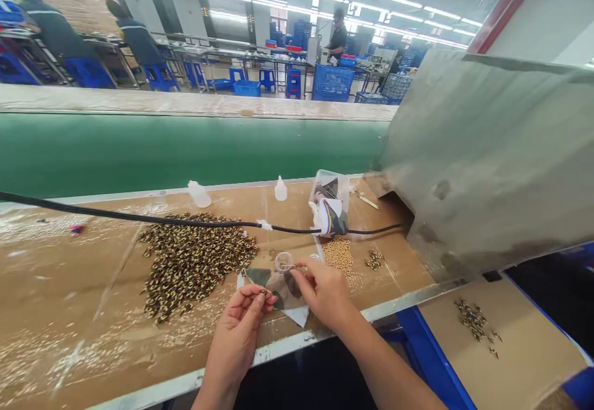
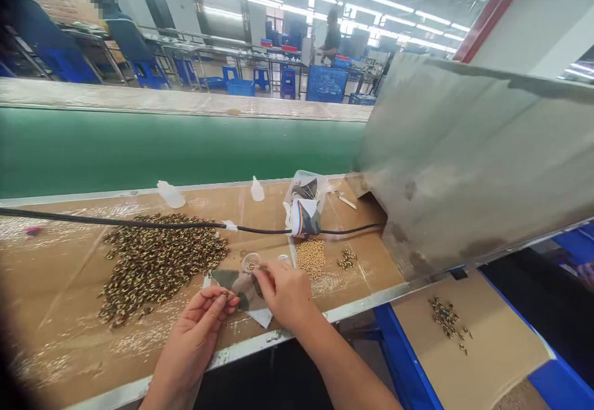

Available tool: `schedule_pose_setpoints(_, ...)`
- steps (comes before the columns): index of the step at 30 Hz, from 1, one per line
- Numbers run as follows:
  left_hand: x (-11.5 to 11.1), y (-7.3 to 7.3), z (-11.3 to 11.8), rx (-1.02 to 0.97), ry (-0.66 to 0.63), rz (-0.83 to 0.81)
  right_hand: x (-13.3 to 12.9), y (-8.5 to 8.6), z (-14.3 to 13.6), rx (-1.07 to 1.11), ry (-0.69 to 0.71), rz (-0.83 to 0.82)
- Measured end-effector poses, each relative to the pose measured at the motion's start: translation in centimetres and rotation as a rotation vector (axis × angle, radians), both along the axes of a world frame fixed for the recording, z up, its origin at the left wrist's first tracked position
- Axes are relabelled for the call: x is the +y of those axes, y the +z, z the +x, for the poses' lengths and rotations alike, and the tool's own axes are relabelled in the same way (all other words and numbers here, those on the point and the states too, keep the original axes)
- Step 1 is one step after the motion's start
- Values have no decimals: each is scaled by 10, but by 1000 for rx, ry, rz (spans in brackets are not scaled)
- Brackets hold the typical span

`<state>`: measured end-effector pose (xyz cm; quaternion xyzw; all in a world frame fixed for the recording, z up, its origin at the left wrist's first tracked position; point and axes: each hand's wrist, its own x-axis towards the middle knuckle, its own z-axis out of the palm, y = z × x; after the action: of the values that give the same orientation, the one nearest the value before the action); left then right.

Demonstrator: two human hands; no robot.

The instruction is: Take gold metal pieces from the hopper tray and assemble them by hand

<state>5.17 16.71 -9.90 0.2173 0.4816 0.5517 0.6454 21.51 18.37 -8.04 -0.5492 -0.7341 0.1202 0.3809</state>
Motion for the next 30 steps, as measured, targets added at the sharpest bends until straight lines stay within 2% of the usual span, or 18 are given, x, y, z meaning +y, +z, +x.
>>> schedule_pose_setpoints(4, 0, 1, -1, 8, 11, -5, -21, -6, 37, 93, -79, -31)
schedule_pose_setpoints(8, 1, 2, 0, 3, 14, -23, -31, -21, 85, 52, -263, -8)
schedule_pose_setpoints(11, 1, 3, 1, 9, 11, -33, -34, -28, 109, 8, -299, -64)
schedule_pose_setpoints(19, 1, 9, 1, 25, 26, -41, -29, -31, 110, -79, -212, -101)
schedule_pose_setpoints(26, 1, 6, 1, 33, 25, -49, -28, -33, 111, -141, -213, -150)
schedule_pose_setpoints(30, 1, 10, 2, 38, 37, -51, -25, -33, 108, -220, -226, -213)
